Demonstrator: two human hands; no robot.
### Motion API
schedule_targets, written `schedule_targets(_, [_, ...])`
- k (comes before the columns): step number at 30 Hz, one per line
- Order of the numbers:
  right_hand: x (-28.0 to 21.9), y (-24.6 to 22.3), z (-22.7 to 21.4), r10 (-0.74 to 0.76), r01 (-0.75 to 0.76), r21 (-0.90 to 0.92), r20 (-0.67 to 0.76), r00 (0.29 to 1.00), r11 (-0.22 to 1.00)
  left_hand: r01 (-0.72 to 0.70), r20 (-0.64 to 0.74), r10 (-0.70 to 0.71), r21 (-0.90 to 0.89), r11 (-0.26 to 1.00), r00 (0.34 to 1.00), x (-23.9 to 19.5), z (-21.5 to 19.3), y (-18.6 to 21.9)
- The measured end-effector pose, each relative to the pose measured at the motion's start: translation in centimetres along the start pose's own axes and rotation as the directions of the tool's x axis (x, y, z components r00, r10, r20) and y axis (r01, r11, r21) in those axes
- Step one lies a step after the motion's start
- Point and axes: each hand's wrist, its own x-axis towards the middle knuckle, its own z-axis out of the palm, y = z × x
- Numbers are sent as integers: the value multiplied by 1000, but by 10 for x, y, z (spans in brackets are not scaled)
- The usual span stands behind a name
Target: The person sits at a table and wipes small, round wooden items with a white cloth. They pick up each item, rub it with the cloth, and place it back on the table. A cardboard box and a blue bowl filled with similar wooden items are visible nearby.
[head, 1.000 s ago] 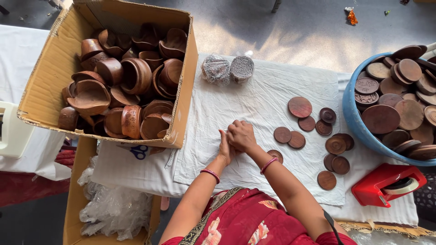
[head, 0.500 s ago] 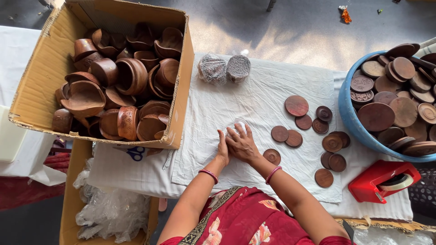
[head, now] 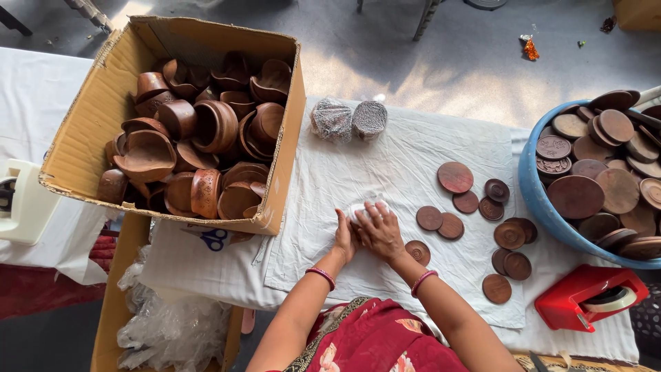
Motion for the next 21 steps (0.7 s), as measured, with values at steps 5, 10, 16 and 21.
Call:
schedule_targets(5, [34,-23,-3,-67,84,-97,172,983,992,25,-147,-20,33,999,989,12,-12,-7])
schedule_targets(10, [55,-10,21,297,-337,29,405,865,941,25,-61,-28,-57,998,998,-21,24,22])
schedule_targets(16, [15,16,14,465,-546,251,317,827,800,17,-6,-17,-19,1000,1000,-25,23,20])
schedule_targets(21, [-2,0,-5,20,-23,33,108,994,999,7,-56,-9,-20,1000,998,1,-4,-6])
